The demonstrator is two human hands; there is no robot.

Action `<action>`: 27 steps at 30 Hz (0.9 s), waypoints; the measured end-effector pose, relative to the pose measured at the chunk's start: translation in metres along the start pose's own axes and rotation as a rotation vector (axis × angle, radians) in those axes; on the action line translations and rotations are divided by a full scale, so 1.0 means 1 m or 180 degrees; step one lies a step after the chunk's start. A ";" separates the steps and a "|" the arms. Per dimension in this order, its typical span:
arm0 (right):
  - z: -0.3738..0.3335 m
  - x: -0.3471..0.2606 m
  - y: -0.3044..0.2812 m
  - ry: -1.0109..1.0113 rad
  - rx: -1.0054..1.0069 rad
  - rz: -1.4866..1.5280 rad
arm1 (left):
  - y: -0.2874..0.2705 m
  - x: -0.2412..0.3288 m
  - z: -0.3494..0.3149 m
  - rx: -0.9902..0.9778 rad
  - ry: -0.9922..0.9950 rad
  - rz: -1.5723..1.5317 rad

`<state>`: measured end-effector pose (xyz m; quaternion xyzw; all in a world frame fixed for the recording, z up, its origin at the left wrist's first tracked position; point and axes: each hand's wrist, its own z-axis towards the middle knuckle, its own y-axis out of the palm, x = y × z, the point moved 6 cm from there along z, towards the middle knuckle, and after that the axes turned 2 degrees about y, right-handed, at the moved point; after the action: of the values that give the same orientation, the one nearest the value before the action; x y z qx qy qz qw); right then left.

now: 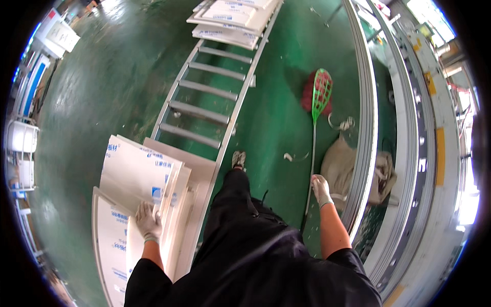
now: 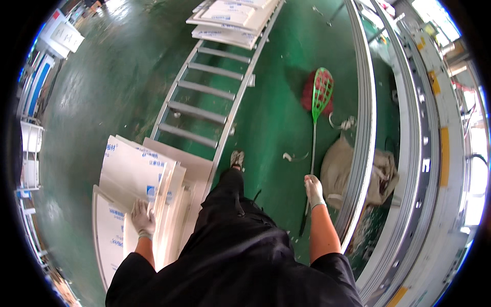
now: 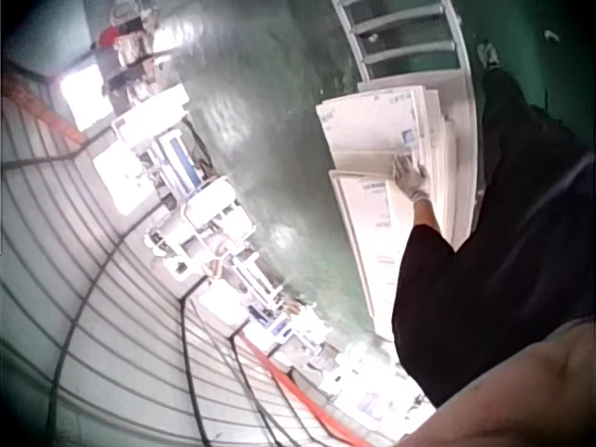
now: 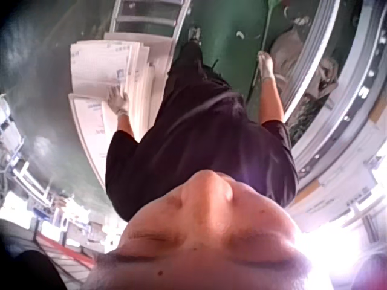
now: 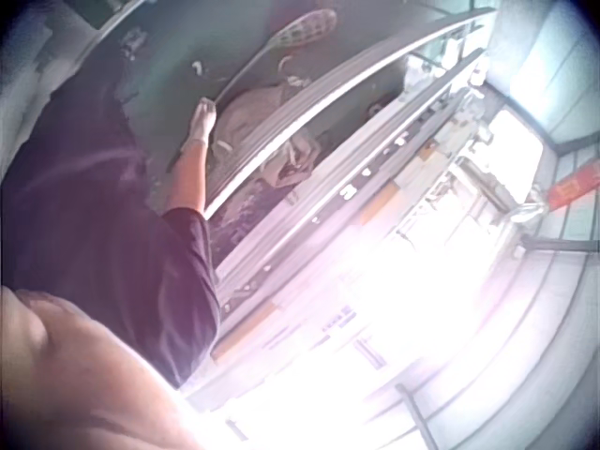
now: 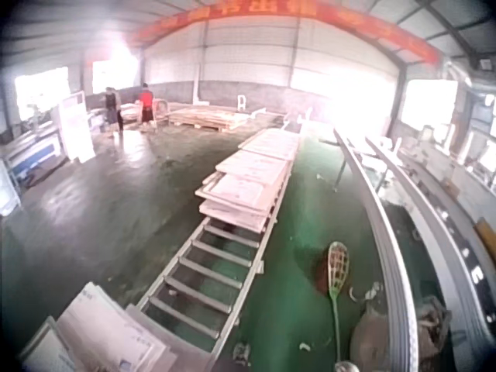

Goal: The person processes a large board through a machine and then moves several boards from a stack onto a mobile rack.

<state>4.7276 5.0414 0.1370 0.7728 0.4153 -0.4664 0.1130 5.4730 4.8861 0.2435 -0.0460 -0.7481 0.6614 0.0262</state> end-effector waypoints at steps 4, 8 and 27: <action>0.078 -0.091 0.042 -0.0491 -0.0303 -0.1047 | -0.021 0.028 0.033 -0.0045 -0.0200 0.0214; 0.117 -0.154 0.088 -0.0943 -0.1634 -0.3713 | -0.026 0.047 0.096 0.0405 -0.1933 -0.0714; 0.559 -0.296 -0.052 -0.0974 -0.1074 -0.2735 | -0.036 0.583 0.631 -0.1052 0.2362 -0.0366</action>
<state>4.2733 4.6007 0.0875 0.4248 0.7452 -0.5053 0.0937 4.8292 4.3190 0.1890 -0.2432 -0.7855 0.4683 0.3234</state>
